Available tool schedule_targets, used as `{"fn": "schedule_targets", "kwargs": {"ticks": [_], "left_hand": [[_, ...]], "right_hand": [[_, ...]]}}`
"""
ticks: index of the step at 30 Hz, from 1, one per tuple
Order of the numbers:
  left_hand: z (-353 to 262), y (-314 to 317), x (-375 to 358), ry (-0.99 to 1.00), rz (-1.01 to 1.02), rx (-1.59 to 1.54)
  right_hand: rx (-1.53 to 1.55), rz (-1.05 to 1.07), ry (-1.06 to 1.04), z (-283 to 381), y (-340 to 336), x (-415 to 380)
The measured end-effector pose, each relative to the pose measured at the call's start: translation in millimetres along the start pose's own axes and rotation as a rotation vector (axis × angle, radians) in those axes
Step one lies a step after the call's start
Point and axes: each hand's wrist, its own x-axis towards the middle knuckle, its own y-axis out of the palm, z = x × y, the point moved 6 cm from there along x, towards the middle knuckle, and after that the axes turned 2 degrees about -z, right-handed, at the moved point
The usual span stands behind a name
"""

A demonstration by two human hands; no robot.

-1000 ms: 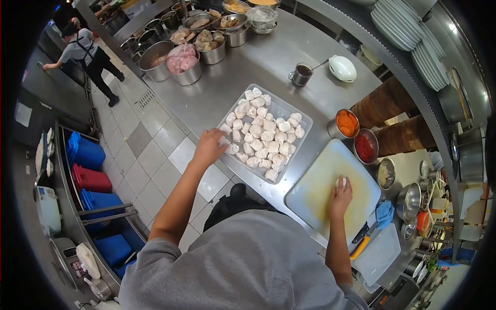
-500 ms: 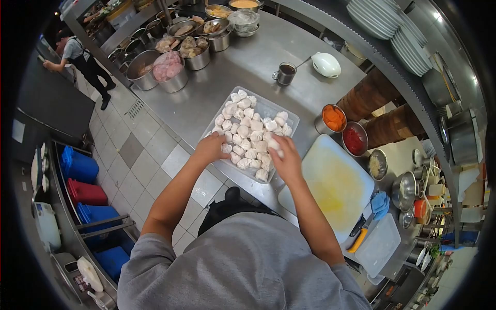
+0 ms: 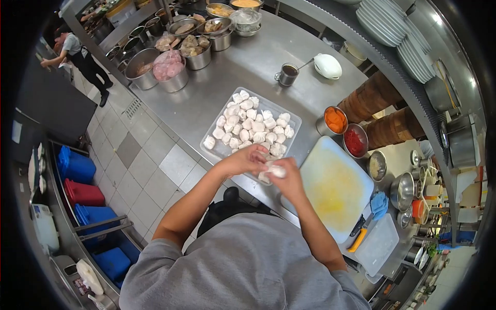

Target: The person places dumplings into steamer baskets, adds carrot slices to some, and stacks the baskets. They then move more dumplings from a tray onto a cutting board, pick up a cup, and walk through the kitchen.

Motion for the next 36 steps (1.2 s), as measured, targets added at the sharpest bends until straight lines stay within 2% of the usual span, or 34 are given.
{"fn": "schedule_targets", "kwargs": {"ticks": [1,2,3,4,5,7,8,9,10,11,12,14,15,16,17,18,19,21,22,26,28,29,30,31,32,34,36], "left_hand": [[1.8,-10.4,12.0,0.095,-0.066,0.015],[0.1,-16.9,23.0,0.092,-0.057,0.014],[-12.6,-34.6,32.8,0.184,-0.231,0.373],[-25.3,-48.7,39.7,0.276,-0.405,0.735],[-20.2,-59.4,54.5,0.276,-0.399,0.737],[-15.5,-70.4,74.4,0.478,-0.513,0.988],[-20.1,-63.8,75.4,0.480,-0.504,0.989],[-22.4,-58.2,77.7,0.316,-0.493,1.042],[-20.4,-56.4,79.1,0.149,-0.482,1.092],[-20.7,-54.3,79.3,0.151,-0.476,1.098],[-20.1,-55.5,78.2,0.152,-0.504,1.056],[-16.8,-56.8,73.5,0.154,-0.530,1.020],[-18.0,-57.0,69.2,0.246,-0.555,0.989],[-20.9,-56.9,64.0,0.336,-0.583,0.955],[-23.0,-56.3,58.4,0.336,-0.588,0.960],[-27.1,-55.3,50.4,0.339,-0.616,0.966],[-28.6,-54.2,43.8,0.343,-0.643,0.969],[-24.4,-60.6,30.2,0.323,-0.660,1.003],[-24.7,-67.9,26.0,0.300,-0.679,1.035],[-16.2,-73.3,11.5,0.319,-0.696,1.093],[-13.7,-75.8,4.0,0.250,-0.723,0.993],[-14.8,-75.6,5.5,0.251,-0.722,0.991],[-22.8,-70.0,6.4,0.403,-0.730,1.059],[-29.2,-63.3,6.2,0.555,-0.735,1.122],[-30.1,-61.5,10.4,0.553,-0.738,1.118],[-30.7,-50.2,28.8,0.476,-0.598,1.259],[-26.3,-52.4,40.7,0.404,-0.564,1.292]], "right_hand": [[0.091,-0.094,0.063,-29.6,-13.8,-6.8],[0.408,-0.143,0.303,-38.5,-36.5,-12.6],[0.728,-0.190,0.541,-40.4,-56.7,-20.9],[0.878,-0.275,0.538,-49.1,-81.8,-28.2],[1.028,-0.363,0.529,-58.3,-108.4,-35.1],[1.203,-0.586,0.444,-59.8,-168.1,-46.5],[1.231,-0.605,0.336,-60.8,-197.9,-51.4],[1.244,-0.692,0.311,-46.1,-223.2,-54.7],[1.046,-0.788,0.247,-25.2,-250.1,-60.9],[0.845,-0.874,0.185,-9.8,-268.7,-66.8],[0.849,-0.881,0.183,-7.2,-267.9,-67.5],[-0.046,-1.129,0.047,22.7,-278.6,-81.1],[-0.179,-1.105,-0.017,9.1,-269.2,-86.7],[-0.479,-0.987,-0.040,-2.5,-250.2,-85.3],[-0.771,-0.852,-0.062,-19.5,-224.2,-83.9],[-0.647,-0.659,0.052,-64.5,-193.5,-84.9],[-0.566,-0.498,0.261,-113.4,-159.5,-92.4],[-0.839,-0.332,0.179,-105.1,-127.1,-106.9],[-0.841,-0.333,0.163,-107.7,-130.0,-97.4],[-0.596,-0.406,0.213,-135.0,-141.3,-101.6],[-0.474,-0.403,0.239,-138.6,-139.1,-87.2],[-0.245,-0.408,0.354,-141.1,-127.0,-79.2],[-0.015,-0.408,0.465,-136.4,-111.4,-68.2],[0.050,-0.357,0.396,-113.6,-93.6,-48.8],[0.114,-0.303,0.326,-87.7,-73.6,-27.6],[0.134,-0.170,0.235,-51.0,-34.0,10.8],[0.166,-0.108,0.209,-21.0,-4.2,47.2]]}}
